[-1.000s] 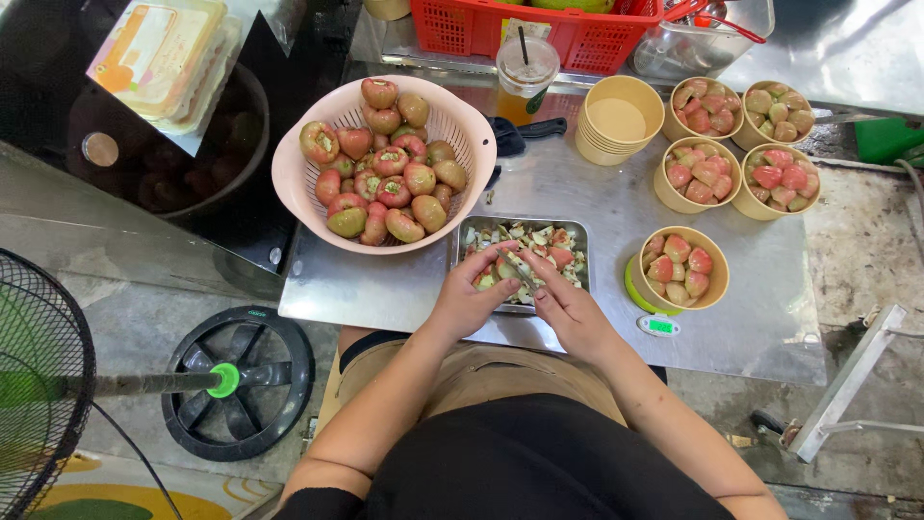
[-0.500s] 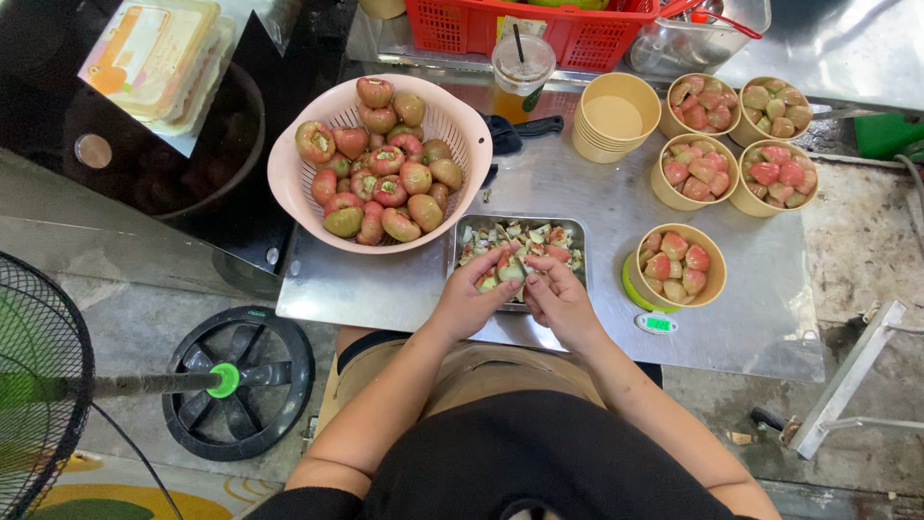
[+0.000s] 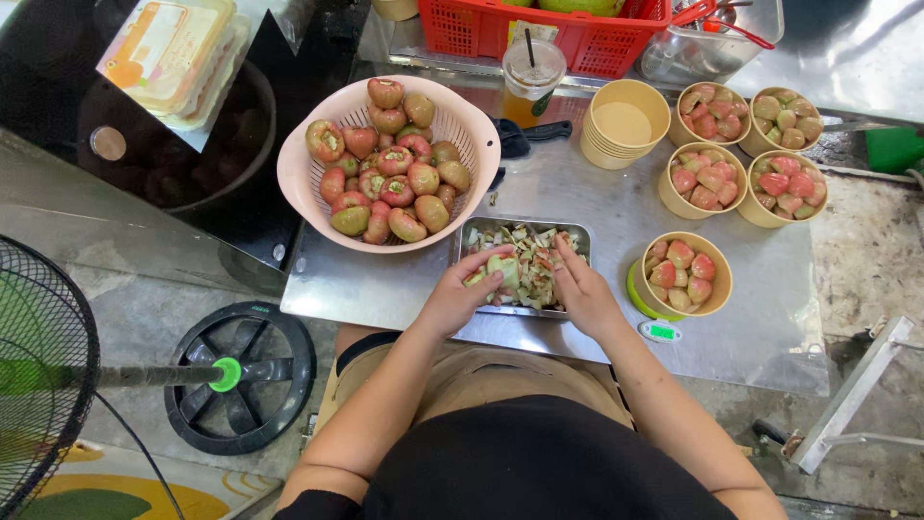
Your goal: The person slices several fruits with a small knife, placing the pieces into a metal tray and then into several paper bowls on a stainless steel table.
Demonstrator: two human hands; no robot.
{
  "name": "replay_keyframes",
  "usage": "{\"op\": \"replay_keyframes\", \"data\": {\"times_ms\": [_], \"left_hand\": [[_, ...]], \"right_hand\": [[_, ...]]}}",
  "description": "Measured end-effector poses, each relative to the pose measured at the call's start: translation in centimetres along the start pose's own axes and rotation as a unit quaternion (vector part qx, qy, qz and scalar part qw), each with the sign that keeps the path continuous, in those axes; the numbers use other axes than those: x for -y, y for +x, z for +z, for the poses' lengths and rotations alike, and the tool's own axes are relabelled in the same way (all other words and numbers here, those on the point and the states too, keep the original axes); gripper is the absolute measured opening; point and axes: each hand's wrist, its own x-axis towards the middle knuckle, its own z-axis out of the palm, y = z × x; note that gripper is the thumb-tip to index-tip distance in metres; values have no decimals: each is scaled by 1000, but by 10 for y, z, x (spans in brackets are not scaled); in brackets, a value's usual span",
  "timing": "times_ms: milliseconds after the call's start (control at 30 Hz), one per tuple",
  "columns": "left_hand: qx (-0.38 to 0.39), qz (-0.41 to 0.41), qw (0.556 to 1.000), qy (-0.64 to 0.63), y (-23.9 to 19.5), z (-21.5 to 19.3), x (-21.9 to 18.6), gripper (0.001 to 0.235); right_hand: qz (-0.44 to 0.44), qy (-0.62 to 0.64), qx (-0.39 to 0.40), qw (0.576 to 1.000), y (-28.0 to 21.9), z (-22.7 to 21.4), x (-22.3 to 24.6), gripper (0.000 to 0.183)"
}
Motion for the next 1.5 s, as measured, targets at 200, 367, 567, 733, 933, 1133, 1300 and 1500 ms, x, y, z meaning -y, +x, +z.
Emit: {"op": "replay_keyframes", "data": {"times_ms": [200, 367, 567, 733, 933, 1133, 1300, 1500], "left_hand": [[5, 1, 984, 180, -6, 7, 1, 43], [-3, -6, 967, 256, -8, 14, -9, 42], [-35, -3, 967, 254, -9, 19, -9, 38], [-18, 81, 926, 369, -10, 15, -4, 26], [0, -6, 953, 303, -2, 12, 3, 35], [12, -25, 977, 213, -3, 3, -13, 41], [-44, 209, 871, 443, -13, 21, -44, 43], [-57, 244, 807, 534, -14, 40, -54, 43]], "right_hand": [[76, -156, 169, 970, -8, -21, 89, 63], [-47, -88, 183, 978, -5, -28, 108, 60], [-49, -78, 126, 988, -12, -10, 78, 53], [29, 135, 131, 982, -9, 11, 20, 30], [171, 414, 143, 883, -5, 17, -8, 17], [288, 346, 92, 888, 11, -1, 24, 51], [207, 185, 92, 956, 20, 4, -13, 54], [263, 202, 6, 943, 18, 7, -6, 51]]}}
